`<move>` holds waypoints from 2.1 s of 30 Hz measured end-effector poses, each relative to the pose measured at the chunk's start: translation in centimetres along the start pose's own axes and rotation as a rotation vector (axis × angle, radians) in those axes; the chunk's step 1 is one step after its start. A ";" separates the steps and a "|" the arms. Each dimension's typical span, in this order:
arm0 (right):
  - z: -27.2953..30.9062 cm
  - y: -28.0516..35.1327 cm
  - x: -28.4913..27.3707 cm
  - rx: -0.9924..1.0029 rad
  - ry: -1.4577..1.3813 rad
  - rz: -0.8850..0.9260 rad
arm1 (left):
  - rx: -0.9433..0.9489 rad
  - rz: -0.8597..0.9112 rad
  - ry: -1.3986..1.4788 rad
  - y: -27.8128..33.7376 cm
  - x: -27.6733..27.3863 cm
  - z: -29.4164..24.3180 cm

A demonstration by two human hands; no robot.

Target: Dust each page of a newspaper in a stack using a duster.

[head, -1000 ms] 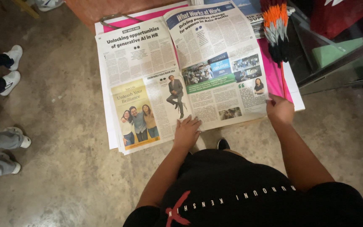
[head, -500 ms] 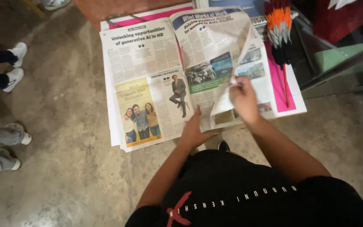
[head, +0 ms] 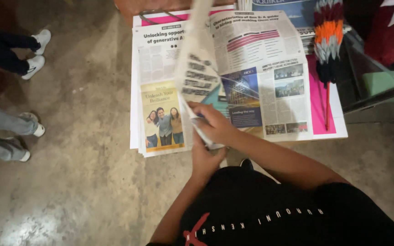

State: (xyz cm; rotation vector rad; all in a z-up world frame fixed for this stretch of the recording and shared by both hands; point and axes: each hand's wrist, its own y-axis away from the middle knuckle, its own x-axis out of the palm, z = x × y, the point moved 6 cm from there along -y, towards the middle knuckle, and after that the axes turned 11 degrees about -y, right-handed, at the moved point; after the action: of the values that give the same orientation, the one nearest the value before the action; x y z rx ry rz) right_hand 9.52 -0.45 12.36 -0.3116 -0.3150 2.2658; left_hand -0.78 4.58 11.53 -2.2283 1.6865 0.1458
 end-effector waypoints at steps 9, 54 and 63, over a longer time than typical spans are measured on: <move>-4.6 -1.0 -3.4 0.253 -0.017 0.022 | -0.385 -0.399 -0.115 3.2 -4.8 14.2; 6.0 -1.9 -21.0 0.259 0.580 -0.323 | 0.346 0.541 -1.134 -1.8 7.1 9.6; 5.1 2.8 -27.9 0.445 0.736 -0.360 | 0.293 0.465 -1.273 0.0 7.4 13.1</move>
State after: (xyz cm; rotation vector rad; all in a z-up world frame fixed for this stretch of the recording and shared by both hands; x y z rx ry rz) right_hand 23.86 -24.05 19.61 -0.7466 0.4736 1.6646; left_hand 2.92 2.09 -2.82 -0.9907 1.2455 1.0686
